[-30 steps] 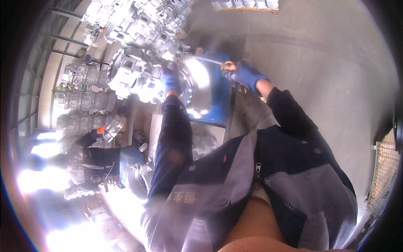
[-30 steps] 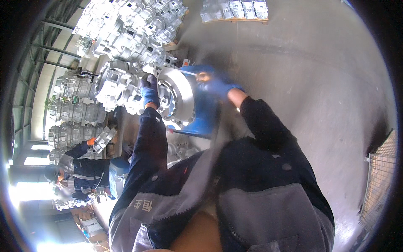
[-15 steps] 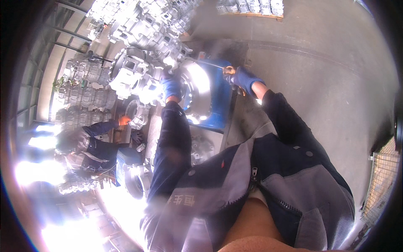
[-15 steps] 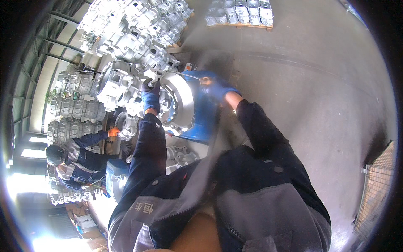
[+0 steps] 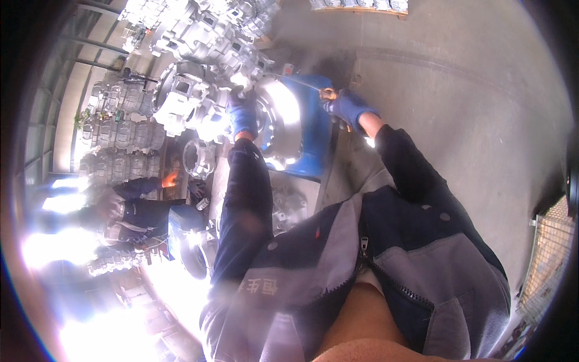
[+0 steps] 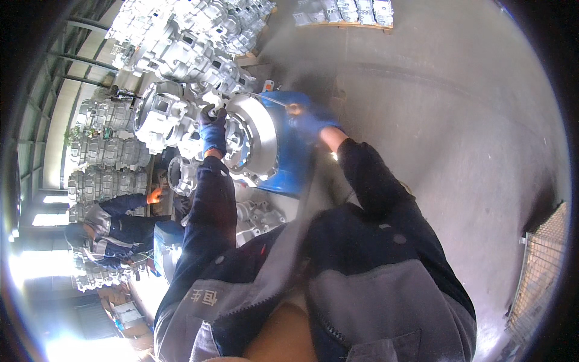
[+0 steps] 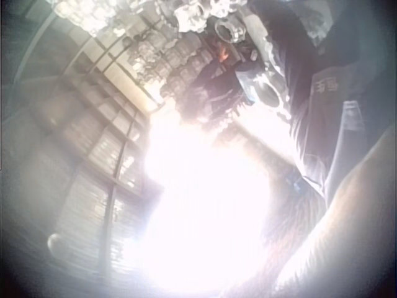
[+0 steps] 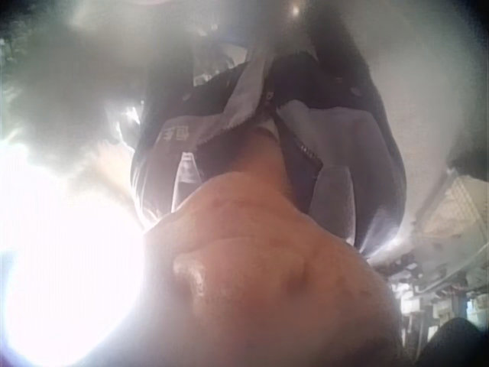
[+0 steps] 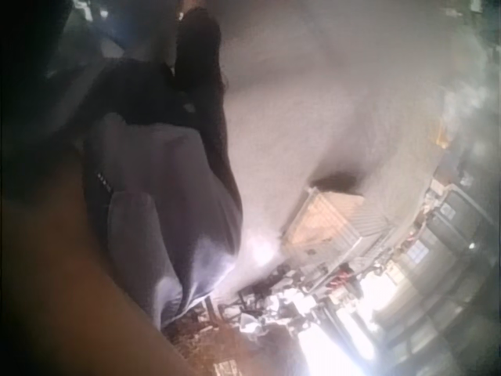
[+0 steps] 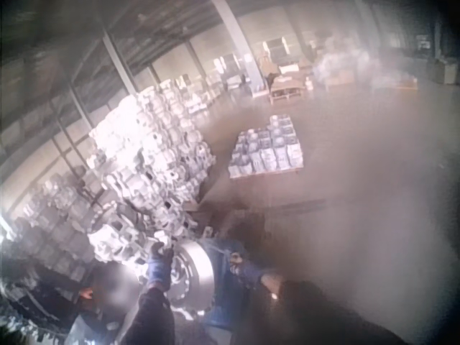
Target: The person repeatedly scrubs the surface of a metal engine part with a wire brush while holding it with the other hand. The person rotates the part to access different areas and continues scrubbing across the clip.
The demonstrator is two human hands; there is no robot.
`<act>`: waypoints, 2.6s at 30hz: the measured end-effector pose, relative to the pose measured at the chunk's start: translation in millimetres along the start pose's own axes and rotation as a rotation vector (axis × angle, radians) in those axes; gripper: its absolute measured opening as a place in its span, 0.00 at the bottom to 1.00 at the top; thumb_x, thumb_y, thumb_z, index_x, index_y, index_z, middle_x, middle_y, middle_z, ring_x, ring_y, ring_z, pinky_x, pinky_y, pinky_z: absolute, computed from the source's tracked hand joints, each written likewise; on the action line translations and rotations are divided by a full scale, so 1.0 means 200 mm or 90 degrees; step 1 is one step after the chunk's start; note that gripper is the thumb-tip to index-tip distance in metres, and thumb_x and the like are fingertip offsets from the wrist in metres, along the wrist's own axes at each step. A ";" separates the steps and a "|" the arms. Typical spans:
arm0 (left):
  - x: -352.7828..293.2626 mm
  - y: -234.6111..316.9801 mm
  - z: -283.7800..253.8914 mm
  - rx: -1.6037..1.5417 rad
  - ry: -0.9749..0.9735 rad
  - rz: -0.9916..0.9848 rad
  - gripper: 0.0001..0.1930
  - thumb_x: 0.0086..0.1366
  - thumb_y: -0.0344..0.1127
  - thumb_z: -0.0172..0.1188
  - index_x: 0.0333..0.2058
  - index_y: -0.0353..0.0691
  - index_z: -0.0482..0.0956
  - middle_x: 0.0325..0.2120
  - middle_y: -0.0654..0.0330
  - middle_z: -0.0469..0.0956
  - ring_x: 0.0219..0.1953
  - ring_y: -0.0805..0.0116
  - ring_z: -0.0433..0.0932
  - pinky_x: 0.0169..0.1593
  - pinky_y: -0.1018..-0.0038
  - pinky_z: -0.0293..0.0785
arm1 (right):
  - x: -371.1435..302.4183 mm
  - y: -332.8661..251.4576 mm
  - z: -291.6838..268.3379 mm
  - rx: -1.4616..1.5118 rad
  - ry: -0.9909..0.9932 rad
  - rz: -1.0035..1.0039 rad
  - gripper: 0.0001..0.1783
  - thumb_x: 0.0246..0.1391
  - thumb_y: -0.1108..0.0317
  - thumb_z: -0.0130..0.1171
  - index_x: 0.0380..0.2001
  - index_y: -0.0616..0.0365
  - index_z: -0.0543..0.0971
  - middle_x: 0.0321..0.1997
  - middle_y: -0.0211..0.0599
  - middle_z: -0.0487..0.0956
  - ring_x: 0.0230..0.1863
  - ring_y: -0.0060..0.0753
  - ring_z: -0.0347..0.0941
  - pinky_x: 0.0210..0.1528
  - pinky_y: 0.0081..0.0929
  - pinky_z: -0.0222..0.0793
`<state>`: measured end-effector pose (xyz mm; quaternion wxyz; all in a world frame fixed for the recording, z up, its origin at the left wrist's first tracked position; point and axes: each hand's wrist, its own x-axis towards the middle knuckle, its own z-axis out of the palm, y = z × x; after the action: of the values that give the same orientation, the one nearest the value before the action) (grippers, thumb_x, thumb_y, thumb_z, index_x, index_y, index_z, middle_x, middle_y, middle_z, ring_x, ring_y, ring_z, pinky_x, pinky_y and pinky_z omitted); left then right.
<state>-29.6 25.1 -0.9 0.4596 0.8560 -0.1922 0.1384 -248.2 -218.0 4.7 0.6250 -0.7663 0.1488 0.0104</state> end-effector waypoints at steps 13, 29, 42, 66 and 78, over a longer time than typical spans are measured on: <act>0.02 -0.02 0.00 -0.050 -0.021 -0.081 0.19 0.55 0.38 0.64 0.46 0.40 0.75 0.32 0.58 0.76 0.30 0.71 0.73 0.36 0.71 0.72 | -0.03 -0.07 0.00 -0.032 -0.021 0.022 0.22 0.58 0.59 0.53 0.54 0.52 0.73 0.44 0.37 0.75 0.36 0.31 0.72 0.39 0.29 0.67; 0.04 -0.04 -0.03 -0.045 -0.066 -0.067 0.19 0.58 0.29 0.66 0.47 0.49 0.72 0.29 0.69 0.74 0.28 0.79 0.69 0.32 0.80 0.67 | 0.06 0.09 -0.03 -0.046 -0.062 0.136 0.21 0.59 0.59 0.50 0.54 0.52 0.72 0.56 0.37 0.72 0.45 0.33 0.74 0.46 0.31 0.72; 0.02 0.01 -0.03 -0.208 -0.085 -0.117 0.19 0.60 0.27 0.64 0.48 0.46 0.71 0.32 0.67 0.75 0.30 0.78 0.71 0.36 0.80 0.70 | 0.06 0.30 0.05 0.210 0.049 0.252 0.17 0.58 0.60 0.55 0.51 0.46 0.74 0.32 0.28 0.76 0.22 0.20 0.69 0.16 0.24 0.64; 0.04 0.04 -0.03 -0.114 -0.046 -0.024 0.21 0.57 0.28 0.67 0.48 0.45 0.71 0.33 0.66 0.75 0.31 0.78 0.72 0.36 0.80 0.71 | 0.07 0.41 0.10 0.207 -0.020 0.230 0.09 0.58 0.58 0.55 0.40 0.46 0.73 0.20 0.26 0.68 0.15 0.22 0.64 0.13 0.25 0.62; 0.03 0.04 -0.03 -0.160 -0.044 -0.075 0.21 0.57 0.28 0.66 0.49 0.46 0.71 0.32 0.67 0.75 0.31 0.78 0.71 0.35 0.80 0.70 | 0.05 0.33 0.06 0.189 -0.052 0.265 0.23 0.59 0.56 0.49 0.57 0.45 0.69 0.50 0.33 0.74 0.41 0.28 0.73 0.45 0.33 0.71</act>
<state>-28.9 24.1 10.8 0.5640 0.8055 -0.1729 0.0567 -252.7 -219.5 -63.9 0.7206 -0.6179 0.2779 0.1475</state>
